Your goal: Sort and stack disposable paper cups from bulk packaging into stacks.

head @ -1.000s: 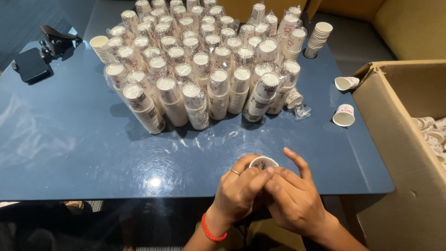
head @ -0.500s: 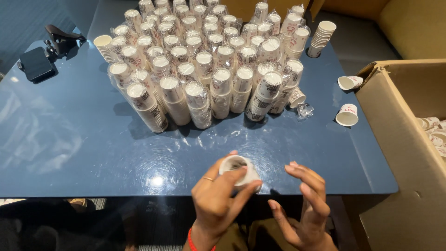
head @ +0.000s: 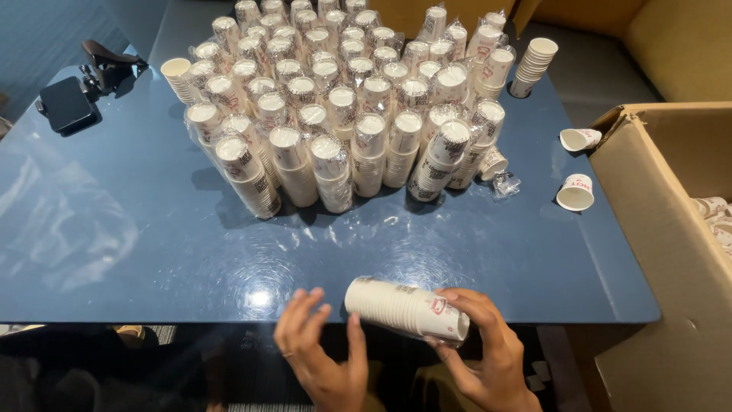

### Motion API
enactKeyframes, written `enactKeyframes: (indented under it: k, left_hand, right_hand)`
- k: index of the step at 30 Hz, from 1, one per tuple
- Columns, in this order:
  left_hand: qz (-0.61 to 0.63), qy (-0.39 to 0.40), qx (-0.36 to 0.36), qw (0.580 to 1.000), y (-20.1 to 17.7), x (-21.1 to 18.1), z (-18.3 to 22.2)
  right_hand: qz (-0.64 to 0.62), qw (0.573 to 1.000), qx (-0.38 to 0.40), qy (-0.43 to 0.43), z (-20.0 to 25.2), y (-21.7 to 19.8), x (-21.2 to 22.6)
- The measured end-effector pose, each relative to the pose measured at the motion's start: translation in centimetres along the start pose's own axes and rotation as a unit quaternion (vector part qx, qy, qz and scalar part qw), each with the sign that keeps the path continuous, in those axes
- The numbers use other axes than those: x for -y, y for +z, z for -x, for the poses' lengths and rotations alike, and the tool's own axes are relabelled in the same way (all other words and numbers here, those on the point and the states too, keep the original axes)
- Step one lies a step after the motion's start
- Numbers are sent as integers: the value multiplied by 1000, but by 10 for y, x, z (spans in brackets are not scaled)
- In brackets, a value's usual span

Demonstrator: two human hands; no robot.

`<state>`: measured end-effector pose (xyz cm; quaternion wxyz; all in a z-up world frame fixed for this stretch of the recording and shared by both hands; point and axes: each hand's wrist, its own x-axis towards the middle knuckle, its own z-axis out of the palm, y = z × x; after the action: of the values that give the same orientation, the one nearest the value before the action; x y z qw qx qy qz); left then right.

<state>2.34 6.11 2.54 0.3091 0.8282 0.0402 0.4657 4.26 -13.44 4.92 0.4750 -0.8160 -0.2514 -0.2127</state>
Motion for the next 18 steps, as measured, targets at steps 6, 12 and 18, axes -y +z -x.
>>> enactKeyframes:
  k: [6, 12, 18]
  left_hand:
    - [157, 178, 144, 961, -4, 4, -11]
    - [56, -61, -34, 996, -17, 104, -82]
    - [29, -19, 65, 997, 27, 182, -177]
  right_hand:
    - [-46, 994, 7, -103, -22, 14, 33]
    - [30, 983, -33, -179, -45, -46, 34]
    - [131, 984, -124, -1, -40, -133, 7]
